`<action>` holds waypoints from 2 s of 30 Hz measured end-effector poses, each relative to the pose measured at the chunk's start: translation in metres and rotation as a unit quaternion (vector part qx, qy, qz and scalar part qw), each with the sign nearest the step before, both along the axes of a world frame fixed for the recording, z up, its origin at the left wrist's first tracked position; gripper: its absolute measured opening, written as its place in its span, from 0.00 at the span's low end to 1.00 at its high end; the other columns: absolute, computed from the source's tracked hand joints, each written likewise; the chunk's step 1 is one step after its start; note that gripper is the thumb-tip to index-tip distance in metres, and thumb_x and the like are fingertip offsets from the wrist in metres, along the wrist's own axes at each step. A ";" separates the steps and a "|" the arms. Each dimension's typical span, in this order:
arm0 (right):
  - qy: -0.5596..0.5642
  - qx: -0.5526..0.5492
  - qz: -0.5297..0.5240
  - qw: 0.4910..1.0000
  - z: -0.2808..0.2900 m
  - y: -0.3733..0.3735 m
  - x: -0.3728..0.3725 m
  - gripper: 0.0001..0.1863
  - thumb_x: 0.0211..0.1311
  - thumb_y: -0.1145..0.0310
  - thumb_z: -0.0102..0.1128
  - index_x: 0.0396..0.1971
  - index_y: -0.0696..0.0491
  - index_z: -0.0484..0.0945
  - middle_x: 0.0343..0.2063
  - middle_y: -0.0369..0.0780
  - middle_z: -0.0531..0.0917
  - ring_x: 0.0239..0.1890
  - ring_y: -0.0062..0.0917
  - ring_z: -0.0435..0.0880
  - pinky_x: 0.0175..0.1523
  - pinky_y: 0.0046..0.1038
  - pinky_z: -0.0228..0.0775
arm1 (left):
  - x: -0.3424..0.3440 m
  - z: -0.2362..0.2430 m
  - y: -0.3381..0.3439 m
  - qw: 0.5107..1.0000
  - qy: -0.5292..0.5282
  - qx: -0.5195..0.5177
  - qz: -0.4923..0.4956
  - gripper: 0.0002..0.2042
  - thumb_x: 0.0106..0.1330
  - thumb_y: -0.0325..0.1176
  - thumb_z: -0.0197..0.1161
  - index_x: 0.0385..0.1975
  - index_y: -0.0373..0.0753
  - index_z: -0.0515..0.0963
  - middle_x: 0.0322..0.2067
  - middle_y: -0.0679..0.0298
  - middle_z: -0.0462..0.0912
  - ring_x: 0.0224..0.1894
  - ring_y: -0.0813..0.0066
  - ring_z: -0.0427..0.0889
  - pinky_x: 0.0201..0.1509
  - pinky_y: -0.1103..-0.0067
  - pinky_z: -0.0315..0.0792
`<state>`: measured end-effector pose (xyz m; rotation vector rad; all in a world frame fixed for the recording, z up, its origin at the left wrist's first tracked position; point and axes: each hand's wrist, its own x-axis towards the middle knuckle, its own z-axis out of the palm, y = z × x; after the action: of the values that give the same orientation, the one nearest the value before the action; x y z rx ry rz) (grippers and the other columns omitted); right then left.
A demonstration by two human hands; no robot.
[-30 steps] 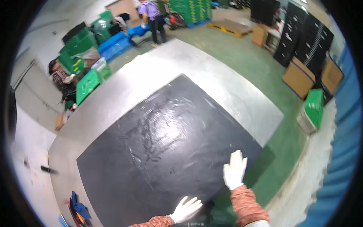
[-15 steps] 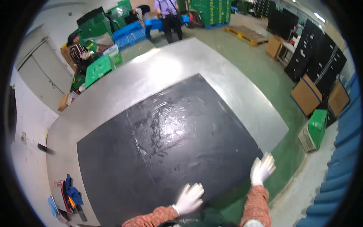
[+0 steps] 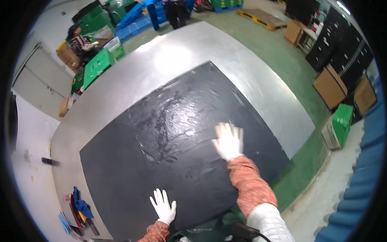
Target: Place a black plastic liner or bag onto a metal preparation table and smooth it out.
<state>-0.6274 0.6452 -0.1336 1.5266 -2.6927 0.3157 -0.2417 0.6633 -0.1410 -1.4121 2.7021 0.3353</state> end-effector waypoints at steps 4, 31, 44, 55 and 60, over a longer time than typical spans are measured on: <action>0.020 0.106 -0.354 0.929 -0.007 0.142 -0.124 0.32 0.66 0.49 0.44 0.67 0.47 0.60 0.69 0.43 0.58 0.71 0.38 0.53 0.71 0.52 0.37 | -0.008 -0.008 0.000 1.000 0.009 -0.002 -0.008 0.36 0.61 0.51 0.56 0.63 0.32 0.61 0.67 0.42 0.54 0.71 0.45 0.48 0.70 0.47 0.37; -0.049 0.075 -0.447 0.890 -0.029 0.247 -0.068 0.33 0.69 0.52 0.40 0.68 0.57 0.55 0.70 0.48 0.53 0.72 0.37 0.50 0.73 0.47 0.33 | -0.005 -0.034 -0.007 0.996 0.062 -0.057 -0.013 0.37 0.59 0.54 0.57 0.63 0.33 0.62 0.66 0.43 0.57 0.70 0.46 0.50 0.69 0.45 0.37; -0.059 -0.018 -0.165 0.984 -0.027 0.233 0.083 0.36 0.62 0.57 0.49 0.66 0.61 0.54 0.70 0.51 0.51 0.72 0.40 0.47 0.73 0.51 0.28 | -0.009 -0.053 0.000 0.982 0.140 -0.101 -0.073 0.32 0.63 0.52 0.54 0.63 0.37 0.64 0.65 0.47 0.59 0.69 0.50 0.54 0.69 0.48 0.42; -0.032 -0.012 0.012 0.999 -0.070 0.235 0.117 0.32 0.60 0.55 0.52 0.64 0.51 0.63 0.68 0.51 0.55 0.71 0.43 0.51 0.71 0.53 0.32 | 0.156 -0.045 0.074 0.994 0.068 -0.057 -0.069 0.32 0.64 0.48 0.54 0.67 0.43 0.60 0.69 0.55 0.54 0.72 0.55 0.50 0.71 0.51 0.40; -0.006 -0.018 0.020 1.000 -0.073 0.233 0.117 0.32 0.60 0.55 0.52 0.65 0.51 0.63 0.67 0.50 0.57 0.70 0.43 0.51 0.71 0.53 0.34 | 0.262 -0.074 0.122 0.981 -0.073 -0.131 0.120 0.34 0.62 0.50 0.56 0.67 0.44 0.59 0.69 0.51 0.54 0.71 0.51 0.50 0.71 0.51 0.43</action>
<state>-0.5102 0.8784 -0.2069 1.5744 -2.6526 0.3733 0.0199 0.7849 -0.2153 -1.7593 2.5344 -0.1139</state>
